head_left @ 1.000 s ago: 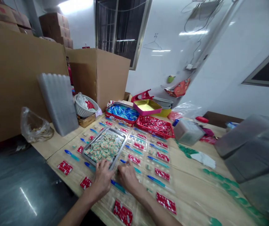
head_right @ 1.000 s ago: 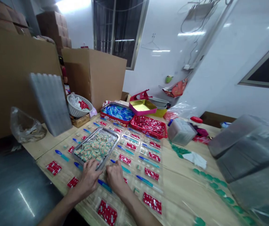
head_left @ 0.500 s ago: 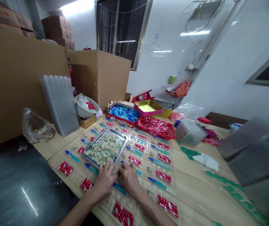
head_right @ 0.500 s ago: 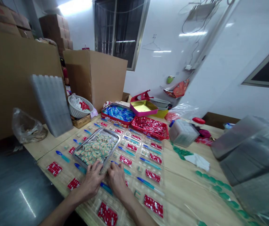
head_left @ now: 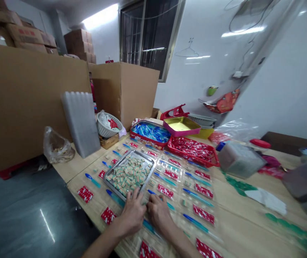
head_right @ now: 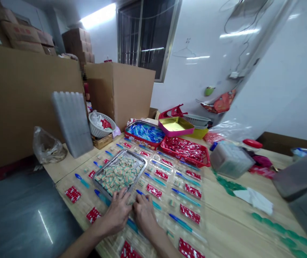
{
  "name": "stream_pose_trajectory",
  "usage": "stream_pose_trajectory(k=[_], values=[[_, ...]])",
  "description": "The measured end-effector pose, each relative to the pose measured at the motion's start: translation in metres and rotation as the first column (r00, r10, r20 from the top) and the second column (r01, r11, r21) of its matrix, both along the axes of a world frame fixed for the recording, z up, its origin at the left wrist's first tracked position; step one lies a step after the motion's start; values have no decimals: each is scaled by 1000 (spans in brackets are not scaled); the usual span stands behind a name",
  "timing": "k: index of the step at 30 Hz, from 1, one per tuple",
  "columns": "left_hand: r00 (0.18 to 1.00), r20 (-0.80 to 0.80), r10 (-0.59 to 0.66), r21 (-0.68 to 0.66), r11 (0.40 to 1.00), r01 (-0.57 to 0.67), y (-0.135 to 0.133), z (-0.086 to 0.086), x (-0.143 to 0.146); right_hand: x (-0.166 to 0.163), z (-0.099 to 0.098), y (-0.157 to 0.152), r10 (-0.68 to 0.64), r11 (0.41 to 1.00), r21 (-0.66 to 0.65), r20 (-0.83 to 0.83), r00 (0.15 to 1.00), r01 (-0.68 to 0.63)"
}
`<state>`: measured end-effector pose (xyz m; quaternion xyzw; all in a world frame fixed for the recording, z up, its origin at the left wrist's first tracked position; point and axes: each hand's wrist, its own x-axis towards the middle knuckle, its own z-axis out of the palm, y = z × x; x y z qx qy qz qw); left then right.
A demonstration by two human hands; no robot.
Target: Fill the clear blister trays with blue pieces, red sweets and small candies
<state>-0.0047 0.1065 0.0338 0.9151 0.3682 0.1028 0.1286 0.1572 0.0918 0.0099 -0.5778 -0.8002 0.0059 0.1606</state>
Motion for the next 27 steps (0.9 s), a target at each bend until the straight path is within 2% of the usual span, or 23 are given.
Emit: stream_pose_trajectory(k=[2, 4, 7, 9, 11, 13, 17, 22, 25, 27], values=[[997, 72, 37, 9, 999, -38, 2, 2, -4, 3, 2, 2, -7, 1000, -31, -59, 998, 5], [974, 158, 164, 13, 986, -168, 9, 3, -12, 5, 7, 6, -26, 999, -47, -145, 989, 20], [887, 198, 417, 10, 904, -428, 27, 6, -27, 1, 18, 18, -42, 998, -61, -261, 964, 27], [843, 177, 507, 30, 854, -520, 40, 7, -33, -8, 25, 31, -35, 997, -69, -293, 956, 15], [836, 164, 523, 48, 843, -536, 51, 8, -34, -20, 31, 46, 14, 998, -61, -291, 957, -33], [850, 159, 503, 48, 856, -515, 59, 7, -31, -31, 34, 60, 113, 992, -26, -257, 960, -124], [861, 137, 489, 29, 867, -497, 66, 3, -24, -41, 32, 83, 270, 963, 36, -97, 958, -267], [847, 139, 513, 1, 856, -518, 68, -1, -24, -39, 27, 97, 305, 951, 46, 41, 951, -307], [845, 164, 509, -15, 858, -514, 68, -3, -26, -37, 27, 98, 305, 951, 40, 12, 952, -305], [848, 185, 496, -14, 864, -502, 69, -5, -28, -37, 28, 97, 282, 959, 29, -68, 957, -281]])
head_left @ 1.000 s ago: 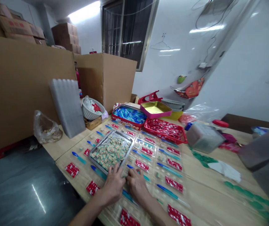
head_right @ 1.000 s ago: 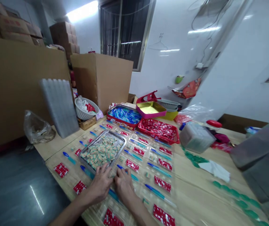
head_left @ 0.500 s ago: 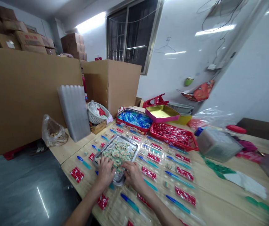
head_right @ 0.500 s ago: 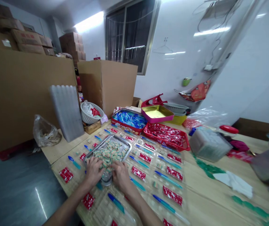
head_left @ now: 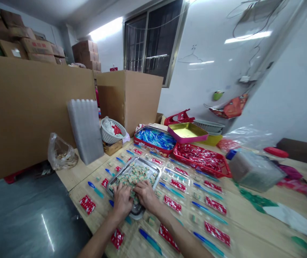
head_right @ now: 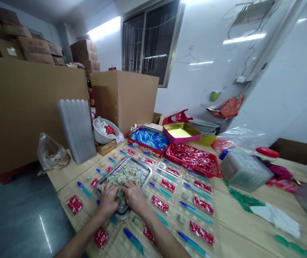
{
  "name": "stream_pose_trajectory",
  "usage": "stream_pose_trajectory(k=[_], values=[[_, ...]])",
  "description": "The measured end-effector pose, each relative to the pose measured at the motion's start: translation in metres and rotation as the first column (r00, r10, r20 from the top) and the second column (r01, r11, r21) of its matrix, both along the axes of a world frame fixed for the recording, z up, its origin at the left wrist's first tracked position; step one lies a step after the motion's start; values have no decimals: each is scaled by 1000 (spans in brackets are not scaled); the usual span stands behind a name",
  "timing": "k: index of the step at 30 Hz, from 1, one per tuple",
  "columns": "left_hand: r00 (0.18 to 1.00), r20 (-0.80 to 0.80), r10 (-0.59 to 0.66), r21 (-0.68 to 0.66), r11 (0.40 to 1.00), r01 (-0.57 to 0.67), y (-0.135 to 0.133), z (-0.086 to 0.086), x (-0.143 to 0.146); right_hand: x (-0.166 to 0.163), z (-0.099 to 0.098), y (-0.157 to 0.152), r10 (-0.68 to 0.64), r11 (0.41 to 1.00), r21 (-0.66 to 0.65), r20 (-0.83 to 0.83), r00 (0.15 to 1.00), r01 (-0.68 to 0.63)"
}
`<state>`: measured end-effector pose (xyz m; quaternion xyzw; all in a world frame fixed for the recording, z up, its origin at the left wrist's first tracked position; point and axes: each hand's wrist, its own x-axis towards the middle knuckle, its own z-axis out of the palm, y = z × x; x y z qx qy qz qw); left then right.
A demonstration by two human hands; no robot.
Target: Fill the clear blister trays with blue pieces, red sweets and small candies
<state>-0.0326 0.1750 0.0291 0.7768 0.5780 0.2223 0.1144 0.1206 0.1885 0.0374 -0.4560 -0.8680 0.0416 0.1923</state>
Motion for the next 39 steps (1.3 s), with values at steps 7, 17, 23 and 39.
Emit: stream_pose_trajectory(k=[7, 17, 23, 39], values=[[992, 124, 20, 50, 998, -26, 5, -2, -5, -1, -7, -1, -182, 976, -175, -351, 919, 127], [881, 470, 60, -92, 996, -19, 13, -3, -13, 1, 1, -6, -208, 942, -332, -478, 853, 44], [866, 495, 65, -111, 994, -11, 11, -8, -14, -2, 2, -6, -208, 940, -340, -499, 841, 30], [459, 864, 206, -315, 933, 174, 4, 5, -10, -10, 3, -12, -259, 910, -411, -670, 696, -57]])
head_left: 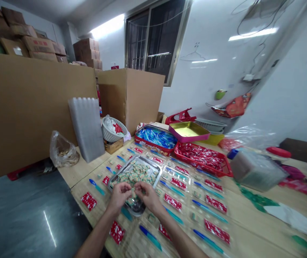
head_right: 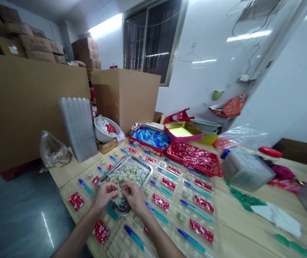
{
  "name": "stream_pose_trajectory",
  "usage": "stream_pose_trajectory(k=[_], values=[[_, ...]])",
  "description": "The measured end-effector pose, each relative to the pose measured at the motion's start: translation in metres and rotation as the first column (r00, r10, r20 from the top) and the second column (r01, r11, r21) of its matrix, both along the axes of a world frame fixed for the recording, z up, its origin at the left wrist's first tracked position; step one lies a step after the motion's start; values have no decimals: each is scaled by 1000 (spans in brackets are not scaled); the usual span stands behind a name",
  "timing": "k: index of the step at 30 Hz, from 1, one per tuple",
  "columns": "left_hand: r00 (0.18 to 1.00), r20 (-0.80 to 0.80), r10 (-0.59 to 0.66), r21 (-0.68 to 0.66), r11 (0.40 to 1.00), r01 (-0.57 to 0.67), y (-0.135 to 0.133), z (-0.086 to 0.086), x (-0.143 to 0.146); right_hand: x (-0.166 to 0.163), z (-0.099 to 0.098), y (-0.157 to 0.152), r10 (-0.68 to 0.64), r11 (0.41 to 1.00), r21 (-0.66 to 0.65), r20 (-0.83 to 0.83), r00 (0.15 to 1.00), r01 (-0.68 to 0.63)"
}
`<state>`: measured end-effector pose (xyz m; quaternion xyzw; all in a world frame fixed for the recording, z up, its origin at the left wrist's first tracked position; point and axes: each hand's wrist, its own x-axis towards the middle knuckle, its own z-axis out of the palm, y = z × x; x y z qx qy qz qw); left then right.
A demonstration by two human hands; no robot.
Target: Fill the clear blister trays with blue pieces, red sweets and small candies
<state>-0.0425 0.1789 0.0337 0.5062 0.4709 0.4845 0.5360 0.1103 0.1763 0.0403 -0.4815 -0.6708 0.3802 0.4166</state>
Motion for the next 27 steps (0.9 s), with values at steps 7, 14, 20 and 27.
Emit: stream_pose_trajectory(k=[7, 14, 20, 27], values=[[975, 204, 93, -168, 984, -59, -3, 3, -1, 2, -7, 0, -32, 993, -118, -226, 974, 5], [976, 209, 58, -185, 982, -18, -8, 7, 1, 0, 2, -1, 0, 993, -114, -148, 989, -17], [960, 268, 84, -184, 982, -35, -9, 8, 1, 0, -4, -1, -8, 991, -135, -206, 979, -20], [944, 285, 168, -164, 979, -124, -10, 5, 6, -5, -6, -10, -53, 998, -23, -116, 992, 51]])
